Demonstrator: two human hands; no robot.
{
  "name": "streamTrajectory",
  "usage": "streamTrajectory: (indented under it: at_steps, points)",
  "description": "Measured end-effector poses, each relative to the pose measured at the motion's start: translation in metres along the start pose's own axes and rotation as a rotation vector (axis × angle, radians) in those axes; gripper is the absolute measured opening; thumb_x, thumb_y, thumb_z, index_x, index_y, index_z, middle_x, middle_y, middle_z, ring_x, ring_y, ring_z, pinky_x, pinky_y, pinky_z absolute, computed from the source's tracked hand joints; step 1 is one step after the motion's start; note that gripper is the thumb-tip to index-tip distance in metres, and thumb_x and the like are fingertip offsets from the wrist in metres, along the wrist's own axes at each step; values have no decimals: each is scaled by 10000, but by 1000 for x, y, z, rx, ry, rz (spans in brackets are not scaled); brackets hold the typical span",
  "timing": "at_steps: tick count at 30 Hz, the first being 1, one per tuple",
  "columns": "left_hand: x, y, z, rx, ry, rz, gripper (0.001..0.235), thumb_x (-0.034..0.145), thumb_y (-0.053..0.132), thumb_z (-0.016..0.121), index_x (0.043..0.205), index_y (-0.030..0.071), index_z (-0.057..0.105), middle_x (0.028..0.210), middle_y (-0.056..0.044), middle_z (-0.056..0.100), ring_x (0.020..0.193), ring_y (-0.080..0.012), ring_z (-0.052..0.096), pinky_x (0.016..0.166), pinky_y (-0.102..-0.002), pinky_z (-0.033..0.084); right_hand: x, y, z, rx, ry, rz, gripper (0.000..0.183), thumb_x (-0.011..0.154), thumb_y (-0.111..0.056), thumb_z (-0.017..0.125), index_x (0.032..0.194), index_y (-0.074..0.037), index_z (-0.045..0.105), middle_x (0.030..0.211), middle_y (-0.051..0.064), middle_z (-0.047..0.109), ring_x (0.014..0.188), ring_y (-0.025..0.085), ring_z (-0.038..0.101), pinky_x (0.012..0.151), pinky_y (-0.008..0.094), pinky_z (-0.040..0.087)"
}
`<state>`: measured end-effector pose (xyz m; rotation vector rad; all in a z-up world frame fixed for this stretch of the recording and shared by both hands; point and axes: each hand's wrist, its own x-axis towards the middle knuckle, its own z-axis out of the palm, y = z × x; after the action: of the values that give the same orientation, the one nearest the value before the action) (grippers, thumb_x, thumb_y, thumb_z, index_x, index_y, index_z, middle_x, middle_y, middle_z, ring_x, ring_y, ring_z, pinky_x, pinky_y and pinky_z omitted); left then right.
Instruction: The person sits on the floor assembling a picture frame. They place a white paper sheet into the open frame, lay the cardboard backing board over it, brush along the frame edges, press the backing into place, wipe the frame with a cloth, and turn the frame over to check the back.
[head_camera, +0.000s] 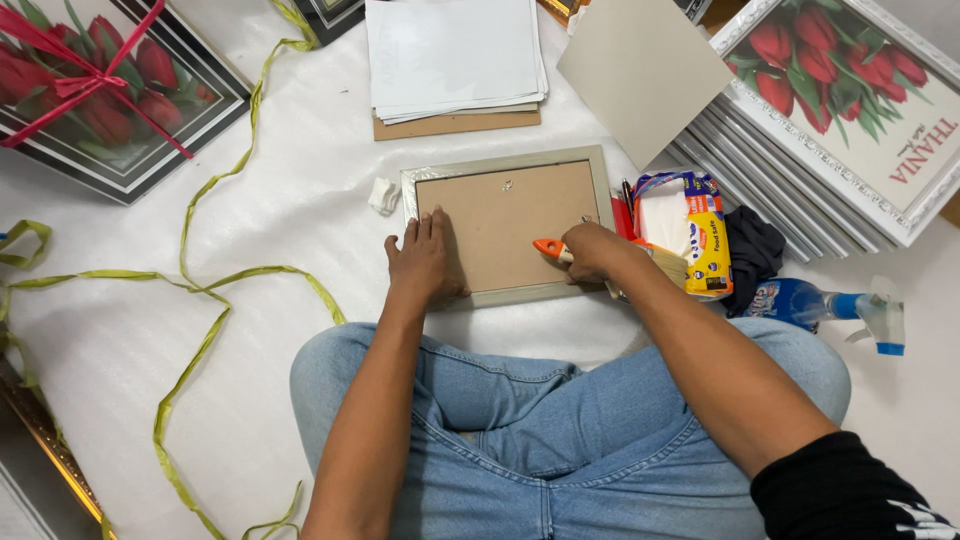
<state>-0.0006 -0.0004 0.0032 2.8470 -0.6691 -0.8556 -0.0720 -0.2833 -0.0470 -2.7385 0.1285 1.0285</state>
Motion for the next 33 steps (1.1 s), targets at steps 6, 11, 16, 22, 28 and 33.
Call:
streamTrajectory:
  at_steps: [6, 11, 16, 22, 28, 33]
  points:
    - [5, -2, 6, 14, 3, -2, 1311, 675, 394, 929, 1650, 99, 102, 1679, -165, 284, 1554, -367, 218, 1177, -610, 168, 8, 4, 8, -13, 12, -1, 448, 693, -283, 901, 1062, -54, 791, 990, 237, 765, 1054, 427, 723, 899, 502, 596]
    - [9, -4, 10, 37, 4, 10, 1282, 694, 418, 910, 1651, 121, 110, 1681, -165, 273, 1555, -377, 205, 1174, -621, 150, 9, 5, 10, -13, 27, -5, 494, 675, -291, 896, 1096, -60, 780, 987, 224, 768, 1041, 421, 728, 902, 506, 595]
    - [7, -3, -11, -105, 3, 9, 1232, 697, 508, 887, 1641, 109, 204, 1646, -183, 336, 1539, -390, 241, 1186, -653, 139, -17, -12, -37, 39, 74, -44, 456, 836, -234, 705, 1239, -20, 701, 1132, 280, 741, 1119, 456, 690, 991, 542, 550]
    - [55, -10, 9, -140, 274, 13, 862, 856, 455, 748, 1544, 97, 371, 1567, -139, 340, 1460, -353, 307, 1141, -619, 267, 2, -8, -49, 236, 346, 59, 642, 844, -196, 657, 1470, -164, 522, 1203, 186, 594, 1129, 452, 662, 928, 570, 545]
    - [63, -4, 3, -141, 264, 3, 930, 880, 600, 684, 1606, 162, 303, 1554, -120, 331, 1433, -352, 316, 1104, -601, 342, 17, -10, -58, 305, 246, 142, 833, 859, -89, 596, 1626, -178, 285, 1335, 225, 492, 1176, 503, 628, 967, 606, 517]
    - [73, -9, 9, -142, 324, 17, 922, 883, 633, 667, 1611, 176, 332, 1487, -107, 360, 1355, -359, 358, 1061, -609, 357, 38, -1, -50, 299, 250, 195, 781, 866, -121, 594, 1600, -212, 342, 1284, 207, 495, 1132, 500, 651, 919, 591, 541]
